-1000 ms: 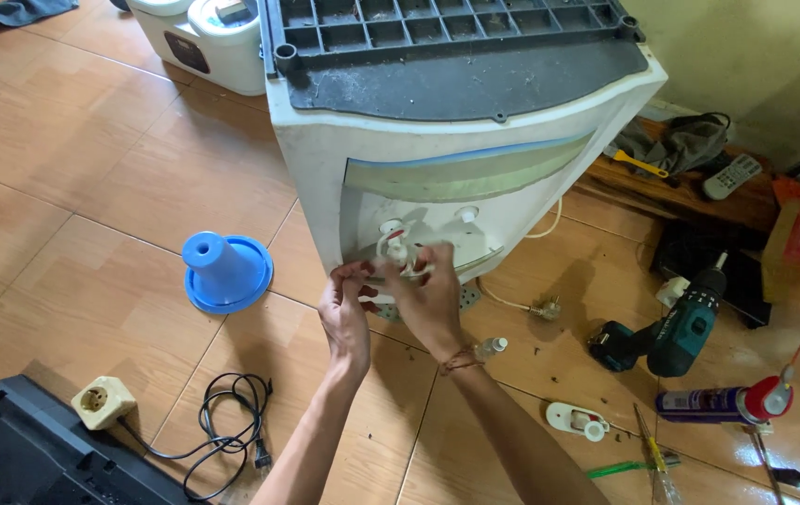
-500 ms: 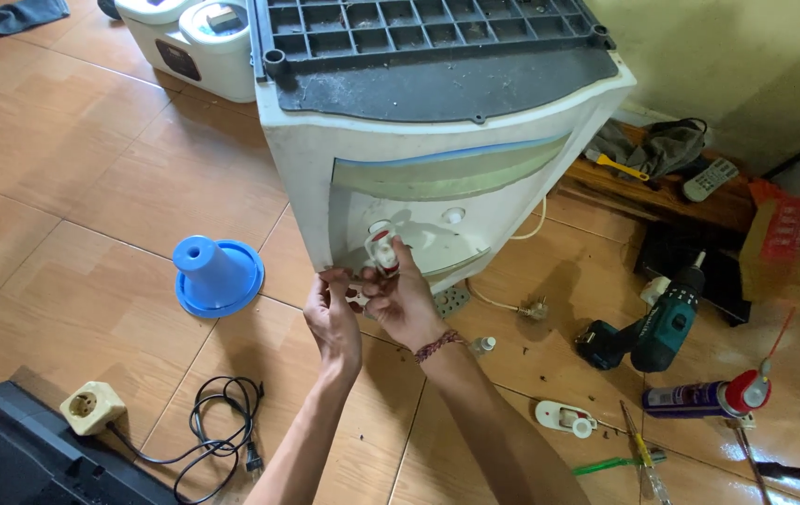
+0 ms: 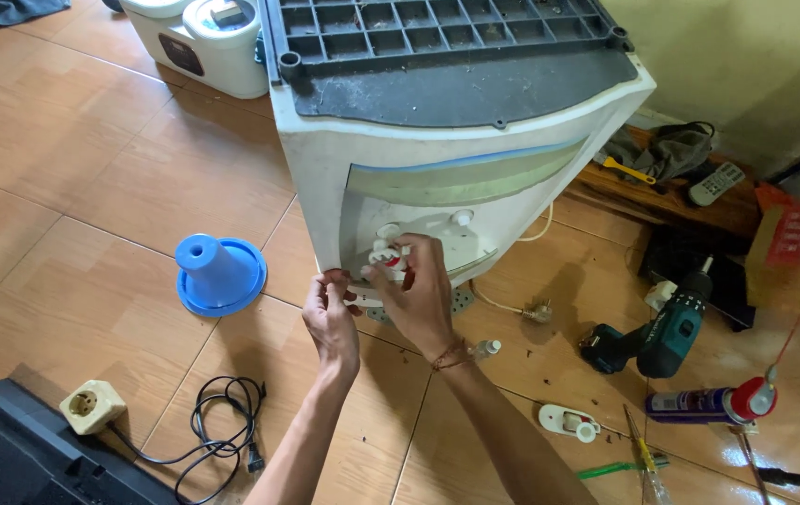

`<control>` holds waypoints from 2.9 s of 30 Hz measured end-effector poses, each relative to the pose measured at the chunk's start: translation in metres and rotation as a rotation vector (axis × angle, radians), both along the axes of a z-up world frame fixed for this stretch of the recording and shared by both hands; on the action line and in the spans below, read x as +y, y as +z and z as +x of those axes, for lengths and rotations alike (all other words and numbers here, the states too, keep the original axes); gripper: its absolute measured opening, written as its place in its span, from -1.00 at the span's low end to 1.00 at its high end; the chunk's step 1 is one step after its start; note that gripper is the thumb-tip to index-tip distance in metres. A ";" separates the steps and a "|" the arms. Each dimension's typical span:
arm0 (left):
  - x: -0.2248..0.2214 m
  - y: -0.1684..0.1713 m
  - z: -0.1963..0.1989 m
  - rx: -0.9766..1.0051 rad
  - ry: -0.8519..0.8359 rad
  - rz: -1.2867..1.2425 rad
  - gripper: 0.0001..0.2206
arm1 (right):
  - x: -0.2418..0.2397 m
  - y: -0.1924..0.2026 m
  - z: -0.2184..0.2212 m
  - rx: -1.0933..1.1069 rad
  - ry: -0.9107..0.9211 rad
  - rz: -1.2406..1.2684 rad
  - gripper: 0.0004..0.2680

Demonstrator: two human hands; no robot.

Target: Disassembling the internal tap mechanisms and front panel of a water dispenser using a power drill and manual manipulation.

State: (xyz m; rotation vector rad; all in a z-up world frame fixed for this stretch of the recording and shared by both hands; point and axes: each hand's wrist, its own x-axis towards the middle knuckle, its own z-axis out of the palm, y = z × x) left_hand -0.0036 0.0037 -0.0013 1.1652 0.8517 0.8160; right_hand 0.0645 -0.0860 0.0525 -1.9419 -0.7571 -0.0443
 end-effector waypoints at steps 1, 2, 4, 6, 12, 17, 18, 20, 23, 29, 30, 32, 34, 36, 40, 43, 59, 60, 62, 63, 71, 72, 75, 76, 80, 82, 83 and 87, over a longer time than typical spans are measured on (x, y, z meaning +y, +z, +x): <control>0.001 -0.002 0.001 -0.006 -0.006 -0.001 -0.82 | 0.002 -0.010 0.002 0.209 -0.060 0.074 -0.60; 0.002 -0.004 0.002 -0.013 -0.012 -0.001 -0.83 | 0.003 -0.019 0.003 0.418 -0.122 0.149 -0.42; 0.003 -0.007 0.003 -0.012 -0.008 0.001 -0.83 | 0.009 0.016 -0.015 0.770 -0.167 0.226 -0.49; 0.002 -0.012 0.005 -0.014 -0.008 0.001 -0.83 | 0.010 0.030 -0.024 1.121 -0.214 0.302 -0.52; -0.003 -0.005 0.003 -0.012 -0.032 0.010 -0.81 | 0.017 0.005 -0.007 1.407 -0.152 0.572 -0.57; -0.005 -0.009 0.006 -0.022 -0.035 0.005 -0.80 | 0.014 0.004 -0.005 1.399 0.022 0.666 -0.51; -0.006 -0.009 0.007 -0.022 -0.037 0.005 -0.80 | 0.016 0.008 -0.004 1.398 0.019 0.668 -0.51; -0.009 -0.007 0.008 -0.025 -0.043 -0.009 -0.84 | 0.019 0.016 -0.004 1.322 0.001 0.672 -0.61; -0.012 -0.011 0.009 -0.032 -0.059 -0.008 -0.82 | 0.024 0.002 -0.006 1.038 -0.162 0.423 -0.64; -0.007 -0.006 0.005 -0.045 -0.044 -0.012 -0.79 | 0.002 0.006 -0.004 -0.096 -0.057 -0.491 -0.76; -0.008 -0.010 0.002 -0.041 -0.042 -0.016 -0.79 | 0.002 0.002 -0.006 -0.092 -0.054 -0.495 -0.76; -0.006 -0.014 0.005 -0.055 -0.038 -0.013 -0.75 | 0.005 -0.002 -0.002 0.002 -0.089 -0.376 -0.66; -0.007 -0.017 0.004 -0.050 -0.055 -0.010 -0.79 | -0.003 -0.006 -0.002 0.190 -0.093 -0.180 -0.56; -0.006 -0.014 0.007 -0.057 -0.065 -0.005 -0.83 | -0.007 -0.004 0.000 0.362 -0.091 0.021 -0.47; -0.011 -0.002 0.001 -0.036 -0.081 -0.007 -0.82 | -0.007 -0.007 -0.004 1.197 -0.065 0.187 -0.43; -0.011 -0.005 0.003 -0.018 -0.081 0.005 -0.84 | 0.000 -0.014 0.002 1.502 -0.011 0.395 -0.31; -0.005 -0.012 0.001 -0.065 -0.072 -0.017 -0.83 | 0.001 0.005 0.009 0.482 -0.091 0.109 -0.60; -0.005 -0.012 0.002 -0.065 -0.071 -0.017 -0.83 | 0.002 0.001 0.010 0.482 -0.090 0.109 -0.60; -0.005 -0.010 0.002 -0.072 -0.081 -0.013 -0.82 | 0.005 -0.008 0.013 -0.553 -0.102 -0.475 -0.83; -0.004 -0.006 0.001 -0.073 -0.084 -0.010 -0.82 | 0.003 -0.006 0.013 -0.553 -0.106 -0.473 -0.83; -0.002 -0.001 -0.004 -0.056 -0.072 -0.031 -0.83 | -0.007 0.001 -0.007 0.943 -0.187 0.201 -0.60; -0.002 -0.001 -0.002 -0.057 -0.072 -0.032 -0.83 | -0.007 -0.005 -0.005 0.942 -0.187 0.200 -0.60; -0.006 -0.001 0.002 -0.066 -0.089 0.028 -0.80 | -0.008 -0.012 -0.002 1.276 -0.061 0.287 -0.35; -0.008 0.001 0.004 -0.074 -0.088 0.036 -0.83 | -0.005 -0.007 -0.002 1.334 -0.049 0.396 -0.38; -0.012 0.001 0.008 -0.075 -0.082 0.036 -0.85 | 0.004 0.005 0.004 1.392 -0.049 0.603 -0.63; -0.012 -0.001 0.006 -0.068 -0.083 0.030 -0.85 | 0.002 0.026 0.000 1.412 -0.045 0.630 -0.66; -0.012 -0.001 0.004 -0.061 -0.086 0.025 -0.85 | 0.001 0.037 -0.003 1.432 -0.042 0.659 -0.66; -0.011 -0.006 0.006 -0.054 -0.071 0.005 -0.86 | 0.007 0.031 -0.004 1.256 -0.116 0.565 -0.70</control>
